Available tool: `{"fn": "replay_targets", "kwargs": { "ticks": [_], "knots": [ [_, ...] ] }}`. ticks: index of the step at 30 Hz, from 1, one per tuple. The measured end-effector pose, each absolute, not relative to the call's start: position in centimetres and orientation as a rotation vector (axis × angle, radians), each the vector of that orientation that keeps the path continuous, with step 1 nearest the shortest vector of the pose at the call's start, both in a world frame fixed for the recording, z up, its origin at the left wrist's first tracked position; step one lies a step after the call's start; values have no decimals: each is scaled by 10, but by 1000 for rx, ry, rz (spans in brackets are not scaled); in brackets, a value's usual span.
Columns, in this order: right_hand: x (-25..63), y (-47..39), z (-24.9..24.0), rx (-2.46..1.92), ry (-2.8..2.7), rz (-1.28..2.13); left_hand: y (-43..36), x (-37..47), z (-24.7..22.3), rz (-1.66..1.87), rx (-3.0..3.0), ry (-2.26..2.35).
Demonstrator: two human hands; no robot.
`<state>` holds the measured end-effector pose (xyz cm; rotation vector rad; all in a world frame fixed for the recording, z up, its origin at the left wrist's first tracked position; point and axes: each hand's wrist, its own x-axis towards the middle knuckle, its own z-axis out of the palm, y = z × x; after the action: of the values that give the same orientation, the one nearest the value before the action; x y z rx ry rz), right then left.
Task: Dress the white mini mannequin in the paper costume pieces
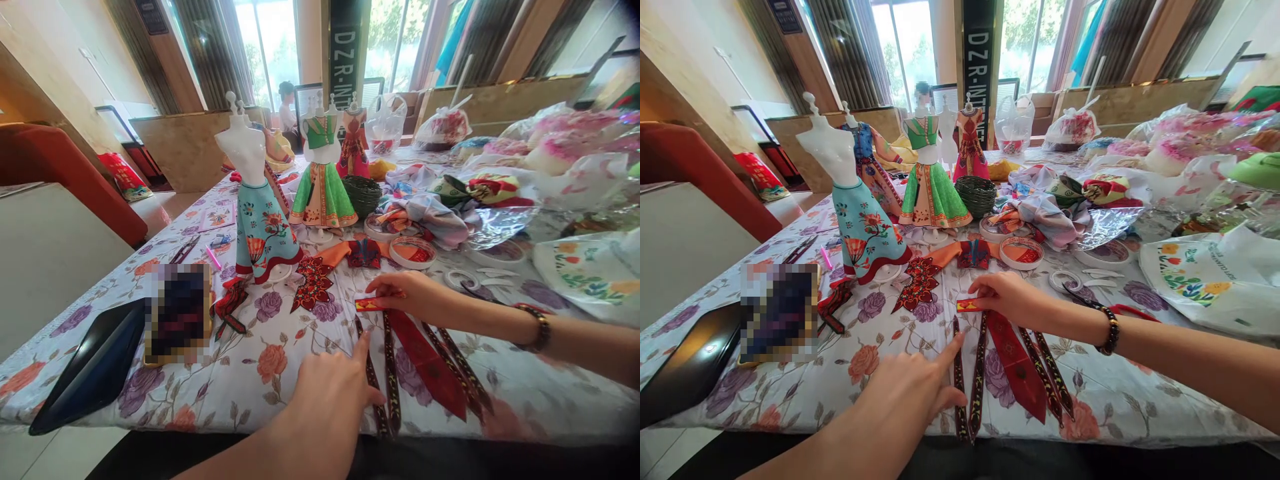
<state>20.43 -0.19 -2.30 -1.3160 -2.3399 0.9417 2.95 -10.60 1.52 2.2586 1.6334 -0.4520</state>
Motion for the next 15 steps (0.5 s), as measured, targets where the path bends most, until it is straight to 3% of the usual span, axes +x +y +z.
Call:
{"fn": "replay_targets", "kwargs": {
  "ticks": [15],
  "knots": [
    [200,-7,-24,-1156,-2111,1166,-93,27,5,-212,2219,1579]
  ]
}}
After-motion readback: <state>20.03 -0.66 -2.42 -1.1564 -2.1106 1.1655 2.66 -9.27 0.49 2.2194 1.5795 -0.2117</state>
